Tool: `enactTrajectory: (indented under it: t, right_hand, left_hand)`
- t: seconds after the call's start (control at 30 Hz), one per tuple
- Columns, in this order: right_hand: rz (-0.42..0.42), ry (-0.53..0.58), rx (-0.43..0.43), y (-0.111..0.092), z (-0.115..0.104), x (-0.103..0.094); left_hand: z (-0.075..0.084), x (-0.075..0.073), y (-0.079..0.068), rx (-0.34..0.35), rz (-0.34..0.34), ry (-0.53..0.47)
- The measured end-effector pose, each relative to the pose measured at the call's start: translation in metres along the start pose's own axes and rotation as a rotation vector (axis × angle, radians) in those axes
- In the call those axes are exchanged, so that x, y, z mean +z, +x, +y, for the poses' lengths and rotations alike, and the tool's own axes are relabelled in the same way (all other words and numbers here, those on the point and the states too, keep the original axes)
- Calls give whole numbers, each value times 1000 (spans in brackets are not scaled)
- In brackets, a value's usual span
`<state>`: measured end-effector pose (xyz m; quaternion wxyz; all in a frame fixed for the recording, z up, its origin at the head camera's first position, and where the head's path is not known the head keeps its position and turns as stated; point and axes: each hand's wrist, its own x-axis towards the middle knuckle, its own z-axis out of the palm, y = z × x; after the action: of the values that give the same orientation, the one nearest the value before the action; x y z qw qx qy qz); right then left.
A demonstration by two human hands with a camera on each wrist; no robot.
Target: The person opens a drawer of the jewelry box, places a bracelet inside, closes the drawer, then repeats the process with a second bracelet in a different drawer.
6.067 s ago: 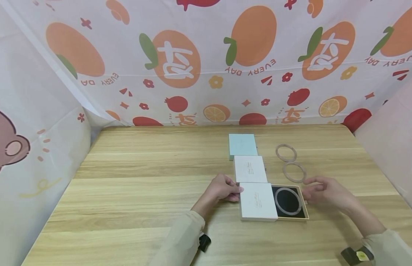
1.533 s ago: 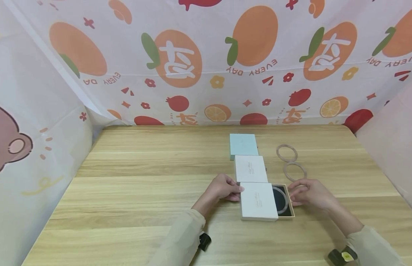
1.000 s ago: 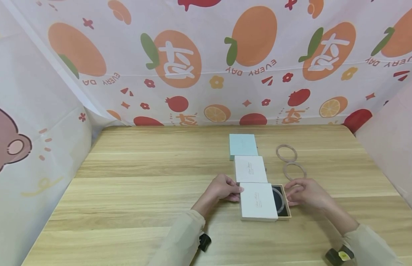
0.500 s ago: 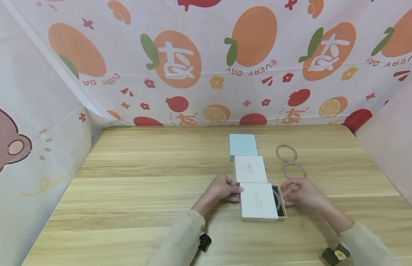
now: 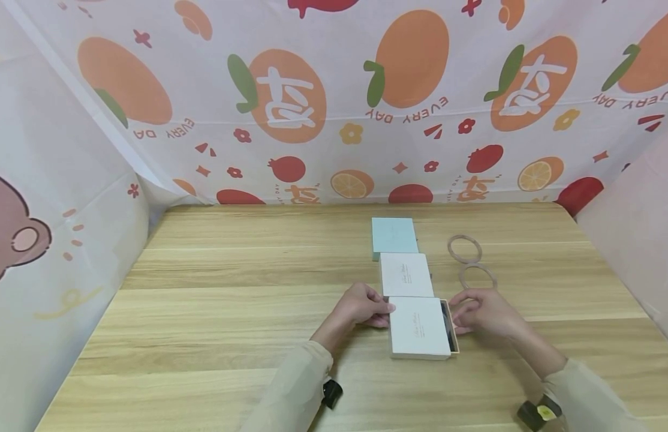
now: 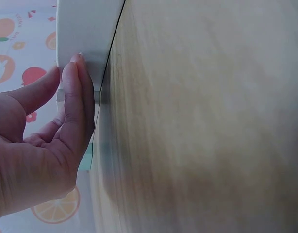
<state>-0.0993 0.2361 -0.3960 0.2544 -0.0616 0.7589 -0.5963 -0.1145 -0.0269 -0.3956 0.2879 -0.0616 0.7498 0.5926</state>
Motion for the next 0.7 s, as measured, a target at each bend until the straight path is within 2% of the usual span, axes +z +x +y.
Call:
enactTrajectory:
  t: [0.3, 0.53, 0.7]
  right_hand:
    - [0, 11, 12, 3, -2, 7]
    - [-6, -55, -1, 8, 0, 9]
    - [-14, -59, -14, 8, 2, 9]
  left_hand:
    - [-1, 1, 0, -6, 5, 0]
    - [-1, 1, 1, -3, 3, -9]
    - [-1, 1, 0, 0, 3, -8]
